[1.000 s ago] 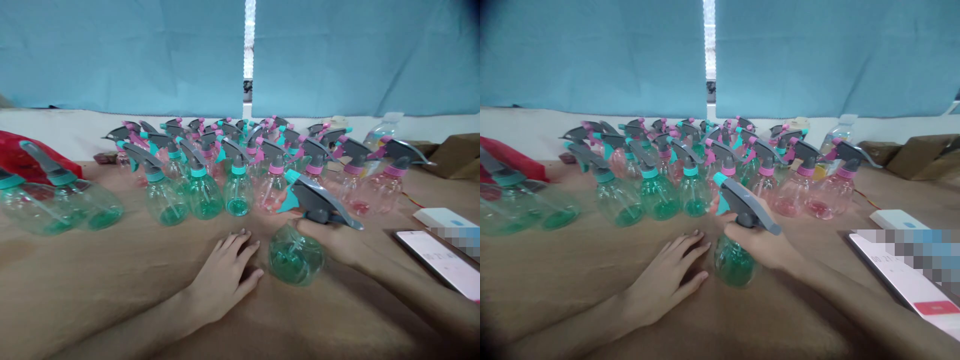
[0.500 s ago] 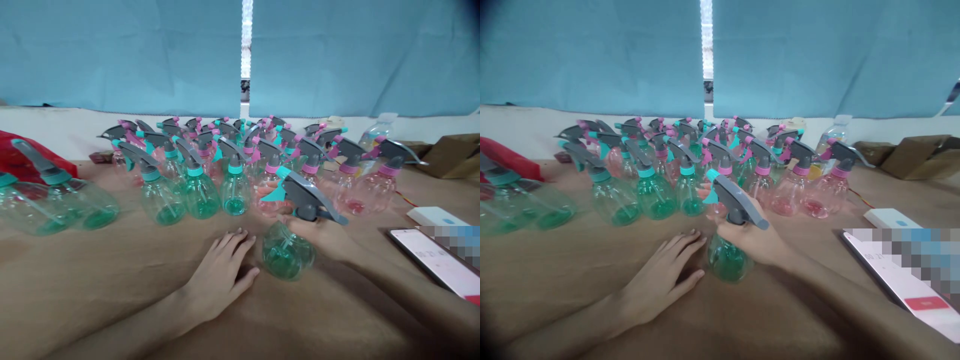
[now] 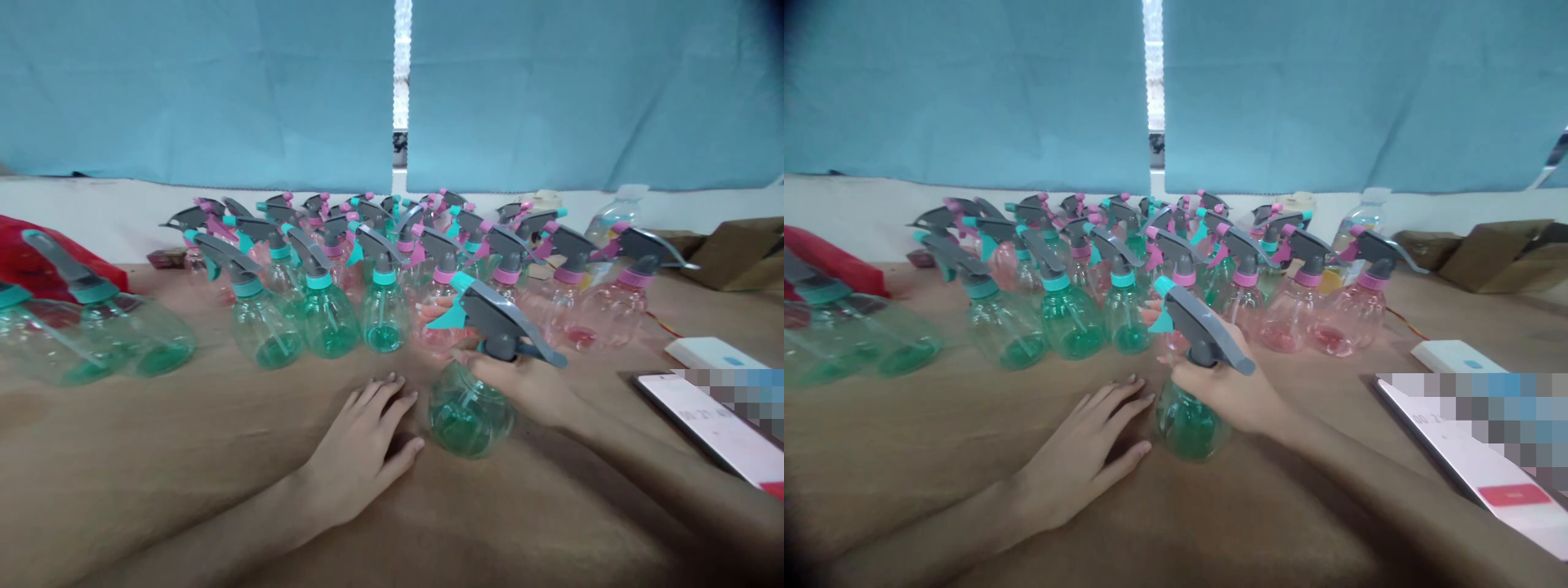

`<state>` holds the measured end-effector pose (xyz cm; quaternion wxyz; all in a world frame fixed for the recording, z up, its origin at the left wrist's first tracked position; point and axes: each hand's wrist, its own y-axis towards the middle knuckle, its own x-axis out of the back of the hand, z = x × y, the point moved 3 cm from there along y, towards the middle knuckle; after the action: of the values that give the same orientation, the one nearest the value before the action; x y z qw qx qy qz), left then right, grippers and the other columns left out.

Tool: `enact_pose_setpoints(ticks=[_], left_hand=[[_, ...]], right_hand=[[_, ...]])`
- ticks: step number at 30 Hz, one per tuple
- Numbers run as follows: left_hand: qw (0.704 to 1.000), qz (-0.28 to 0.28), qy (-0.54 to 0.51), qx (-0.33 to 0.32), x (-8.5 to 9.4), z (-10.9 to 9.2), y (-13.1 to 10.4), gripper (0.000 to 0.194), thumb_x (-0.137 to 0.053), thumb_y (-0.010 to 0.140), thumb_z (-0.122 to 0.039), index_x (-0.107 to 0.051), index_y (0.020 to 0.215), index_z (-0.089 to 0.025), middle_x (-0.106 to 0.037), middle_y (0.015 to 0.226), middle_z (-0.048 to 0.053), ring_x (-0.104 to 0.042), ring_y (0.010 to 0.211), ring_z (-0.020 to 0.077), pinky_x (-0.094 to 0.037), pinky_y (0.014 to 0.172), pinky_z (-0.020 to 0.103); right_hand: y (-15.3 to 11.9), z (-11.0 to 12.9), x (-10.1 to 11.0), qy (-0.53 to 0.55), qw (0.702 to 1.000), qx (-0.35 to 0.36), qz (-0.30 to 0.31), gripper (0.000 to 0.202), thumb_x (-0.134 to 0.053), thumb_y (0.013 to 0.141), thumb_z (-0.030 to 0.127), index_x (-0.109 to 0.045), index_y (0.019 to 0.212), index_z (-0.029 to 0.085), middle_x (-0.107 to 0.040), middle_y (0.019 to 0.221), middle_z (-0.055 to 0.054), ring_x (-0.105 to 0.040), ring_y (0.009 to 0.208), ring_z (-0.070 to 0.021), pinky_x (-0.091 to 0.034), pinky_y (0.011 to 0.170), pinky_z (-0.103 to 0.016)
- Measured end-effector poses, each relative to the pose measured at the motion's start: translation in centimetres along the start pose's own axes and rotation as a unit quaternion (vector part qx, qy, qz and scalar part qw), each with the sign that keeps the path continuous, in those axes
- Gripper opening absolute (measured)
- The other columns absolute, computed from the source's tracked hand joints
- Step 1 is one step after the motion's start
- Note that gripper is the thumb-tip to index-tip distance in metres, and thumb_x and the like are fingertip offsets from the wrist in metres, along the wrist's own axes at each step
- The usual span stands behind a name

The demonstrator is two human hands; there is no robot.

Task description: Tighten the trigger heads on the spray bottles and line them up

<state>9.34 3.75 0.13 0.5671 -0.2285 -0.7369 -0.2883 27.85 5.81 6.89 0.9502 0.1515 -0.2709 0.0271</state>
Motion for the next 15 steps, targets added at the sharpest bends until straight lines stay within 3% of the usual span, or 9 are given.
enact_pose_setpoints(ticks=[5,15], left_hand=[[1.000,0.008,0.006,0.000,0.06,-0.06,-0.03,0.044,-0.048,0.092,-0.036,-0.043,0.130,-0.016,-0.042,0.137,0.012,-0.036,0.125,0.0278,-0.032,0.100,0.046],[1.000,0.008,0.007,-0.002,0.09,-0.05,0.06,0.044,-0.048,0.092,-0.036,-0.043,0.131,-0.016,-0.043,0.136,0.012,-0.036,0.125,0.0276,-0.032,0.100,0.046]], right_hand=[[-0.01,-0.25,-0.17,0.029,0.998,-0.051,0.012,0.011,-0.052,0.072,0.024,-0.041,0.068,0.023,-0.047,0.059,0.004,-0.044,0.054,-0.0124,-0.037,0.051,-0.026],[-0.02,-0.19,-0.15,0.030,0.998,-0.046,0.008,0.009,-0.053,0.071,0.026,-0.045,0.070,0.023,-0.048,0.059,0.004,-0.045,0.056,-0.0130,-0.038,0.051,-0.026]])
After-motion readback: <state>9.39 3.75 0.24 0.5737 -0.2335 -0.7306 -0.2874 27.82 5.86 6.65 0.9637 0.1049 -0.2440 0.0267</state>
